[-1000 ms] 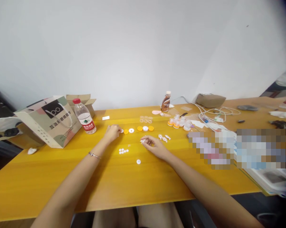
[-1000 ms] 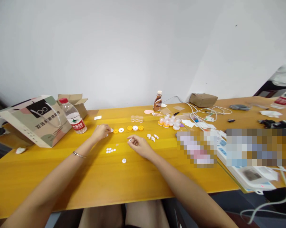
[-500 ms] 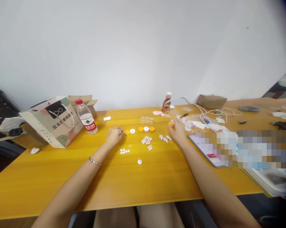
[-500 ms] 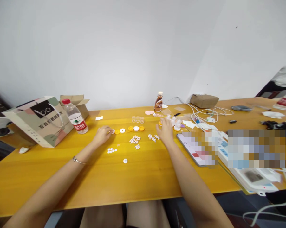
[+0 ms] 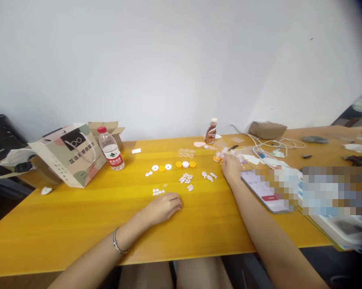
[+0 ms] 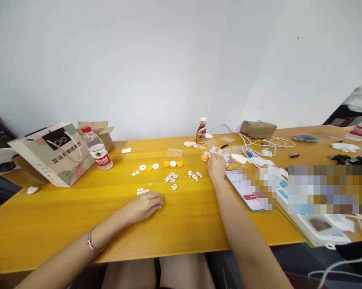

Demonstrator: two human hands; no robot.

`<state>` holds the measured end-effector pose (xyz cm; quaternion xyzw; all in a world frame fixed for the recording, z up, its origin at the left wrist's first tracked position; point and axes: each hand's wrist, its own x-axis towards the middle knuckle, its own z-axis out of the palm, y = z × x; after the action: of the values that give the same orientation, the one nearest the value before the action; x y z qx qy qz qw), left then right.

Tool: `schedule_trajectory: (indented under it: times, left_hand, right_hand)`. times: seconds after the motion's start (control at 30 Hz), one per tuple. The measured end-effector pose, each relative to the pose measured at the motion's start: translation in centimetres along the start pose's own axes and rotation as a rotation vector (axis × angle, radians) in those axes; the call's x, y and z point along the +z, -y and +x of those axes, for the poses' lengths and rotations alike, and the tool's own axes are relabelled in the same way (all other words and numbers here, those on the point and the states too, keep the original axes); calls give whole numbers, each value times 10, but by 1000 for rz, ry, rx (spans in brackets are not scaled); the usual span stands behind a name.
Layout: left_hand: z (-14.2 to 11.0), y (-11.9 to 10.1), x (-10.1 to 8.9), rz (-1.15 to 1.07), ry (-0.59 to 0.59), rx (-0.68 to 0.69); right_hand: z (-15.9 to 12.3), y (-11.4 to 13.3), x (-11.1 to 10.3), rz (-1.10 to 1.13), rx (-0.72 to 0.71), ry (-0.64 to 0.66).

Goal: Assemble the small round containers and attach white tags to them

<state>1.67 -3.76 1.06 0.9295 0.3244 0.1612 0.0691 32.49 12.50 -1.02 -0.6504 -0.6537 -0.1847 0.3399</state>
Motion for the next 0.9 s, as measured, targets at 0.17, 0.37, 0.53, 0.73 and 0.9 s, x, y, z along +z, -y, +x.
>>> schedule_trajectory:
  times: [0.17, 0.37, 0.53, 0.73, 0.9]
  left_hand:
    - [-7, 30, -14, -128, -204, -99]
    - [-29, 99, -32, -47, -382, -449]
    - [-37, 128, -30, -14, -337, -620]
    - [-35, 125, -31, 25, -356, -629]
    - [-20, 74, -31, 56, -437, -462]
  right_hand:
    - [1, 7, -8, 123, 4, -130]
    - [-9, 41, -21, 549, -71, -96]
    - [-35, 88, -42, 838, -181, 184]
    - [-53, 112, -52, 1011, -303, 407]
    - [-58, 121, -52, 1154, -114, 505]
